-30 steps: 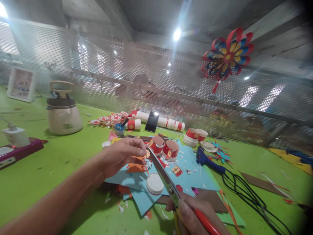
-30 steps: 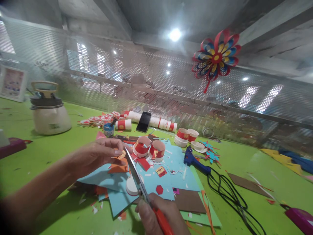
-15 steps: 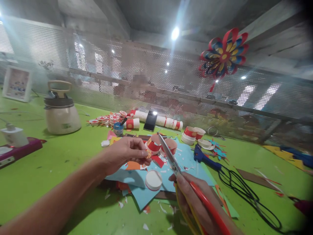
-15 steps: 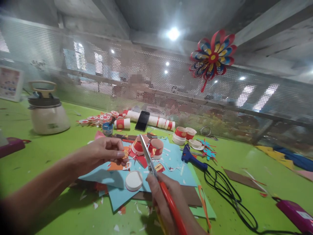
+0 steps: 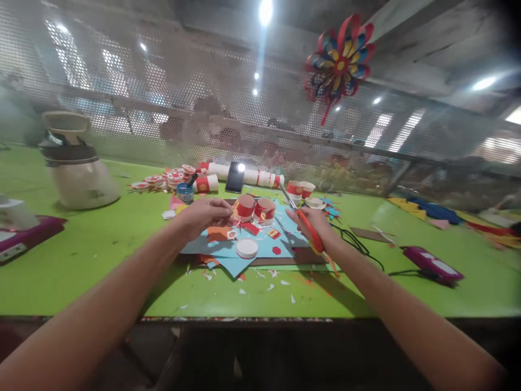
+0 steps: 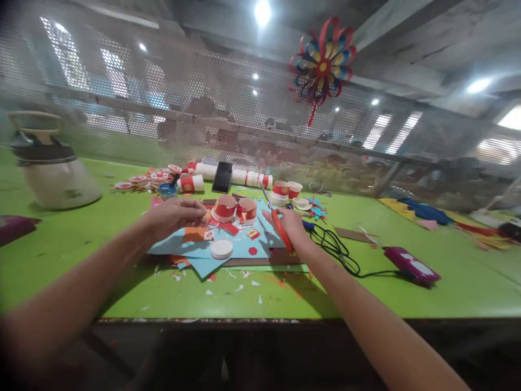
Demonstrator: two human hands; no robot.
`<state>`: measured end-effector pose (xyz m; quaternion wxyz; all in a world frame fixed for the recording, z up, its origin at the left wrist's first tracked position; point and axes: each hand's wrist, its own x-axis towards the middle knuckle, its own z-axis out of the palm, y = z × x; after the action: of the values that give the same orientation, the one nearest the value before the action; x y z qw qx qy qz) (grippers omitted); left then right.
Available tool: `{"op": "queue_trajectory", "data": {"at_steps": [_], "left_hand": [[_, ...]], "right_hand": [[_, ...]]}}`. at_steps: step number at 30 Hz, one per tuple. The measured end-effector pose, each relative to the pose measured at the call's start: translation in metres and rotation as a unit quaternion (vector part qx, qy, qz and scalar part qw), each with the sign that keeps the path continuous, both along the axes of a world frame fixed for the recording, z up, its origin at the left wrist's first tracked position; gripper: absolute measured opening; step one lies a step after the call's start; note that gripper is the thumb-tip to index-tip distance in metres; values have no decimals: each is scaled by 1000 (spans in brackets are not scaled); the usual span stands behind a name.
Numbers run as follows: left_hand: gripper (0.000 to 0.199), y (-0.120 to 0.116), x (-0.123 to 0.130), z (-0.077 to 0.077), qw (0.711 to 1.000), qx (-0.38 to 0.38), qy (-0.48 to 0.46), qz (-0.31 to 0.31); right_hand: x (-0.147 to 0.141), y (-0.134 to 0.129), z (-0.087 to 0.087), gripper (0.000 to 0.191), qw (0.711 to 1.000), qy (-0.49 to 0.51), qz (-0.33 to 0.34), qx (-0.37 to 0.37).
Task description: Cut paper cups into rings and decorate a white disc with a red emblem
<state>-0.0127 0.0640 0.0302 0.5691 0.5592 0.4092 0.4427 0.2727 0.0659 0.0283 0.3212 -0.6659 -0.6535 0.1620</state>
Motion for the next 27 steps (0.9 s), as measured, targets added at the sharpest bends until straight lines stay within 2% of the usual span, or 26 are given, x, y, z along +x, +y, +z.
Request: {"op": "queue_trajectory", "data": {"at_steps": [3, 11, 17, 21, 27], "left_hand": [[19, 2, 0, -1, 1000, -2, -4, 8], [21, -2, 5, -4, 1000, 4, 8, -17], [19, -4, 4, -5, 999, 3, 16, -37], [20, -4, 8, -8, 998, -7, 23, -55], [21, -8, 13, -10, 997, -22, 32, -72]], "right_hand": [[8, 6, 0, 25, 997, -59, -31, -48], [20, 15, -6, 29, 980, -101, -61, -157], [18, 16, -8, 28, 975, -152, -48, -152], [15, 17, -11, 29, 961, -223, -27, -161], [7, 0, -10, 29, 937, -317, -1, -145]]}}
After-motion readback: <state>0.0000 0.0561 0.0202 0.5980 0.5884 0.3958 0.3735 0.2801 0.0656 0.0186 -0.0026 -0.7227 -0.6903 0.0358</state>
